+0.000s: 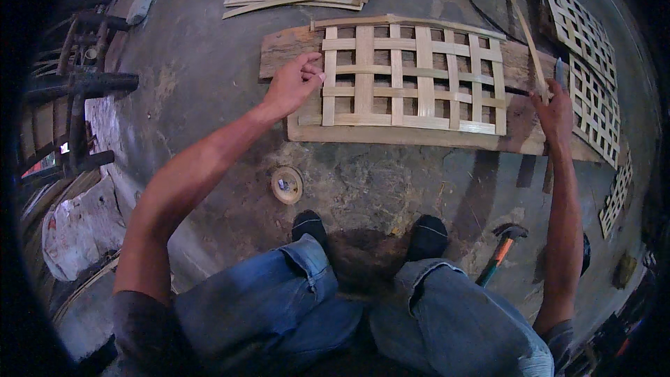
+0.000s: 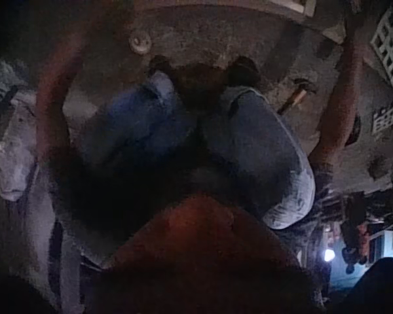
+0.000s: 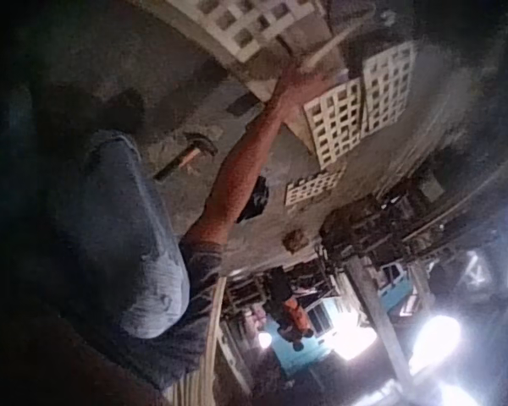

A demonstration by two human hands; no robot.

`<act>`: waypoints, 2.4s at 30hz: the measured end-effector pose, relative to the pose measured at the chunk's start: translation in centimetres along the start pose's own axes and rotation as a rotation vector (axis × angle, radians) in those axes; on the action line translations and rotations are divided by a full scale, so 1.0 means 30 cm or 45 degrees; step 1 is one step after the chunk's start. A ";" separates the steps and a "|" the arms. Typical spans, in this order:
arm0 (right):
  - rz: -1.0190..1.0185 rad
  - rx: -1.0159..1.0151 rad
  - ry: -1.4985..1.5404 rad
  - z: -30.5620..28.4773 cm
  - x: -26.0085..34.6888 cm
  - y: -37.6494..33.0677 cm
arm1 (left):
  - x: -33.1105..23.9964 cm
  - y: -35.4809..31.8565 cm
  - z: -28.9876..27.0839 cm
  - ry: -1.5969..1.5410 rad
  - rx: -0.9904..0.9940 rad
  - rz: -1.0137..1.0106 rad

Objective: The person assembles a wooden lattice by placing thin wooden strips into a grid pattern and securing them with a hammer and nails. They adjust the strips and use a metal bar to align the lattice.

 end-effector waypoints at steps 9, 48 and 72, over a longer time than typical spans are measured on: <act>0.065 -0.059 0.310 0.173 -0.328 -0.009 | 0.018 0.012 0.024 -0.014 -0.026 0.083; 0.085 0.951 1.152 0.051 0.095 -0.259 | -0.095 -0.248 -0.011 0.062 0.119 0.145; 0.357 0.723 0.975 0.124 -0.002 -0.185 | 0.066 0.066 -0.043 -0.037 0.016 -0.140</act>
Point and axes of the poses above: each hand's wrist, its own y-axis towards the middle knuckle, its own z-axis out of the palm, x = y × z, the point moved 8 cm from there along y, towards the middle knuckle, and after that the axes turned 6 degrees about z, right-handed, at the moved point
